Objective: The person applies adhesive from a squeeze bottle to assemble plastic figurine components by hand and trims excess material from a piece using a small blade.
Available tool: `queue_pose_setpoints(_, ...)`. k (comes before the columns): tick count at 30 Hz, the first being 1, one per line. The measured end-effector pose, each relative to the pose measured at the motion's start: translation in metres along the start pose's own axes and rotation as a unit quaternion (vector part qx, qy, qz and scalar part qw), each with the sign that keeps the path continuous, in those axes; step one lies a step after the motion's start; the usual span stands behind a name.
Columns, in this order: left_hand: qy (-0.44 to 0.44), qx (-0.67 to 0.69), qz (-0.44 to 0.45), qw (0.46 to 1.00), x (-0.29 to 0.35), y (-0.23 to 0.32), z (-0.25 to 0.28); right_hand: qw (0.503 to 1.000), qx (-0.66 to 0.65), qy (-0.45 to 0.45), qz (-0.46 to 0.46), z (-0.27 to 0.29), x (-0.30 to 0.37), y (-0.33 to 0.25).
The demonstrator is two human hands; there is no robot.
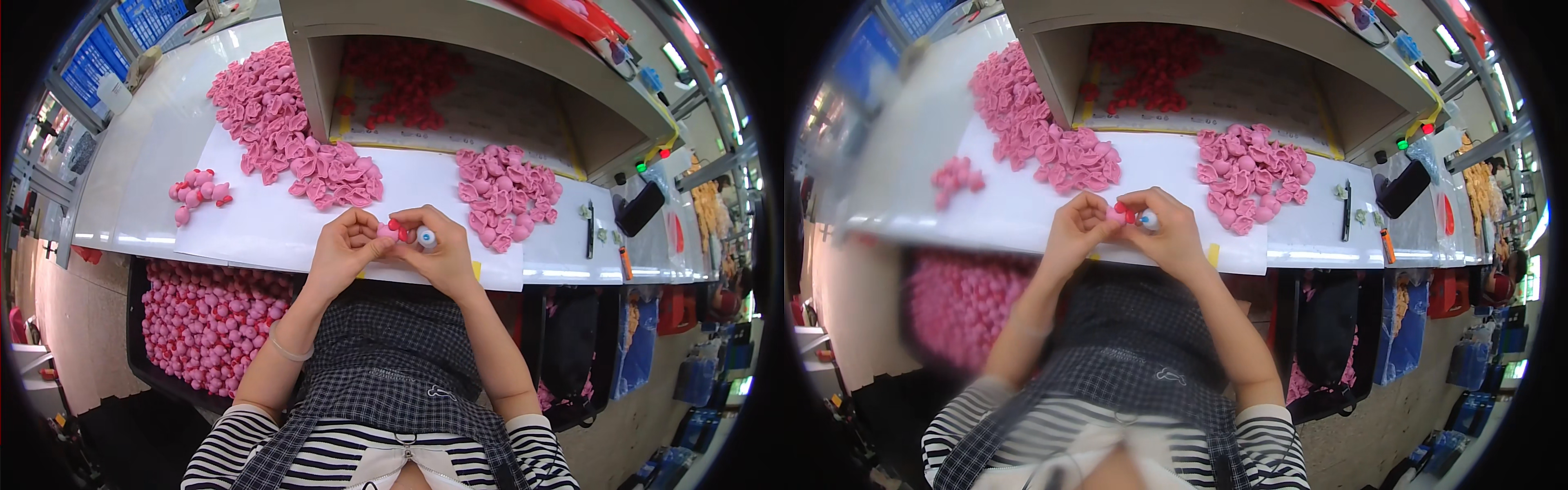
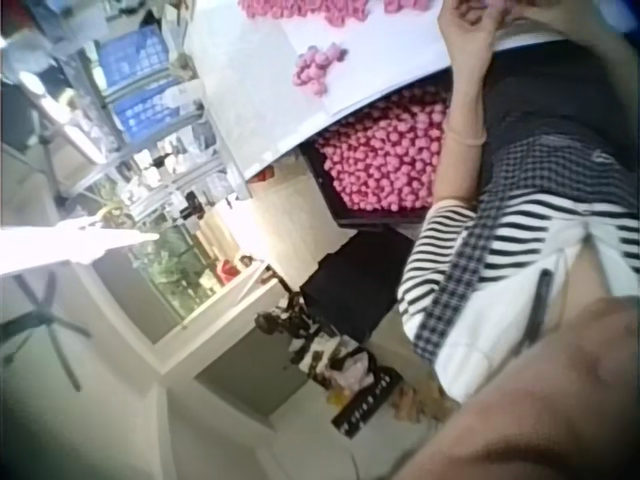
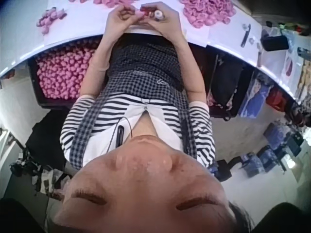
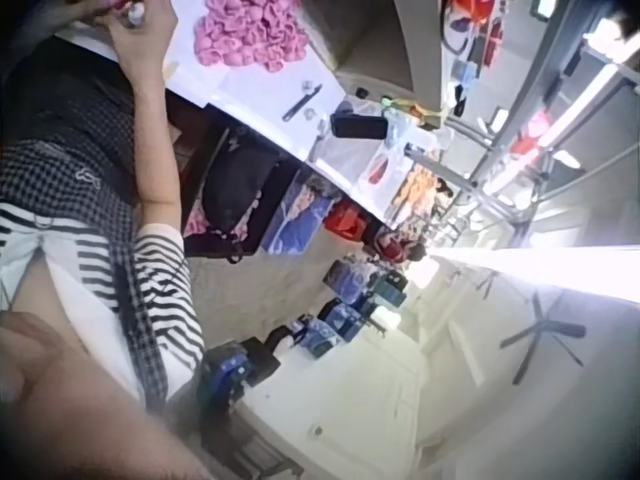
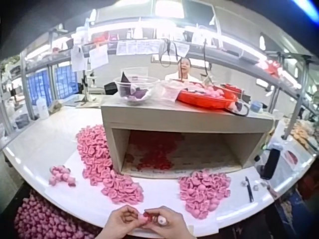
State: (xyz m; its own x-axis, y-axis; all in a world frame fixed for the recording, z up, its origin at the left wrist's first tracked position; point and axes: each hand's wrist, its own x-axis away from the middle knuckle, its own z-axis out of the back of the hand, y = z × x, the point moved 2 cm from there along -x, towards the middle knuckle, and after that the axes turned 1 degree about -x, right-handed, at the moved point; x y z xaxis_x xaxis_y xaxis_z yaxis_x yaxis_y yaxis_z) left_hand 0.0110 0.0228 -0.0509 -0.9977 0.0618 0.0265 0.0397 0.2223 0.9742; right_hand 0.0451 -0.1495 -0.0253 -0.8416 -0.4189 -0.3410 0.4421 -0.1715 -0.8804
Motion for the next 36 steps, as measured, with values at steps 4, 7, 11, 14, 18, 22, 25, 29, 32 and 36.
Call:
queue_pose_setpoints(4, 0.002, 0.045, 0.0, 0.999, -0.002, -0.001, -0.002, 0.999, 0.012, 0.002, 0.038, 0.0, -0.002, 0.004)
queue_pose_setpoints(7, 0.0, 0.056, 0.0, 0.998, -0.001, -0.001, -0.004, 0.997, 0.041, 0.016, 0.063, 0.002, 0.0, 0.002)
queue_pose_setpoints(11, 0.014, -0.106, -0.036, 0.994, -0.008, 0.004, -0.004, 0.994, 0.093, 0.046, 0.045, -0.004, 0.003, 0.004)
queue_pose_setpoints(14, -0.033, -0.284, -0.114, 0.952, -0.018, -0.002, 0.003, 0.993, -0.014, -0.017, -0.115, -0.003, 0.008, 0.012)
queue_pose_setpoints(18, -0.021, -0.312, -0.156, 0.937, -0.012, 0.018, 0.005, 0.988, -0.096, 0.015, -0.121, 0.016, 0.011, 0.022)
queue_pose_setpoints(22, 0.063, -0.328, -0.171, 0.927, -0.004, 0.004, -0.002, 0.981, -0.069, 0.028, -0.181, 0.022, 0.001, 0.019)
queue_pose_setpoints(25, 0.075, -0.398, -0.184, 0.895, -0.005, 0.009, -0.023, 0.974, -0.127, 0.098, -0.16, 0.022, 0.005, 0.031)
queue_pose_setpoints(29, 0.071, -0.38, -0.163, 0.908, -0.014, 0.001, -0.017, 0.968, -0.186, 0.153, -0.074, 0.022, 0.009, 0.039)
queue_pose_setpoints(32, 0.042, -0.307, -0.142, 0.94, -0.014, -0.002, -0.01, 0.961, -0.188, 0.177, -0.098, 0.019, 0.011, 0.032)
queue_pose_setpoints(36, 0.05, -0.319, -0.136, 0.937, -0.014, -0.005, -0.009, 0.973, -0.152, 0.134, -0.111, 0.017, 0.01, 0.03)
